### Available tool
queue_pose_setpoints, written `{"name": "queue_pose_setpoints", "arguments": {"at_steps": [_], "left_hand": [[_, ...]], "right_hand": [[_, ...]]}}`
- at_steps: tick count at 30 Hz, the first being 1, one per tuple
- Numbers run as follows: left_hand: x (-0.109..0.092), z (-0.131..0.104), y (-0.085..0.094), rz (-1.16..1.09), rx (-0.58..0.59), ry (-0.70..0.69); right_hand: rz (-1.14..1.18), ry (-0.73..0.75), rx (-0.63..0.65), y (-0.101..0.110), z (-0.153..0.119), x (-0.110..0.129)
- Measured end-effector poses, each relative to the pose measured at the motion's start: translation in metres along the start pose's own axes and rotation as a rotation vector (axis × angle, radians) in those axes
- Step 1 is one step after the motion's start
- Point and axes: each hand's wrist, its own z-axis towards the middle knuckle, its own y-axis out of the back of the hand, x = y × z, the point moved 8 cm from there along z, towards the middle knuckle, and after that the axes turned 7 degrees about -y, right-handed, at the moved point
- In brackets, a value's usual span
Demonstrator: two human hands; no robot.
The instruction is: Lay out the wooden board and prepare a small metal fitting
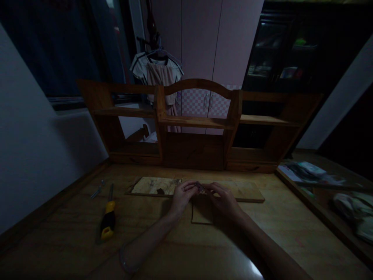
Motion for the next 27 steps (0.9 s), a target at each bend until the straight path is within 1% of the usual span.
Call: {"name": "queue_pose_setpoints", "arguments": {"at_steps": [3,5,10,19,21,24,27], "left_hand": [[0.0037,-0.0044,-0.0029,-0.072,-0.008,0.077],[0.0060,-0.0053,-0.0046,-0.098,0.003,0.100],[0.0084,-0.0028,-0.0050,-0.096,0.033,0.082],[0.0034,-0.0009,-0.0044,-0.012,0.060,0.025],[0.0029,-0.0003,-0.0045,0.000,0.069,0.012],[0.0032,0.0007,-0.0028,0.032,0.057,0.004],[0.0044,0.0012,-0.0014,0.039,0.037,0.016]], "right_hand": [[-0.006,0.026,-0.008,-0.0015,0.0004,-0.0041],[-0.007,0.028,-0.017,-0.0011,0.0011,-0.0058],[-0.015,0.039,-0.028,0.0009,0.0017,-0.0042],[0.018,0.030,-0.031,0.0013,0.0009,-0.0065],[0.035,0.009,-0.031,0.0017,0.0010,-0.0068],[0.064,-0.037,-0.022,0.0020,0.0015,-0.0066],[0.057,-0.019,0.018,-0.0005,0.0019,-0.0011]]}}
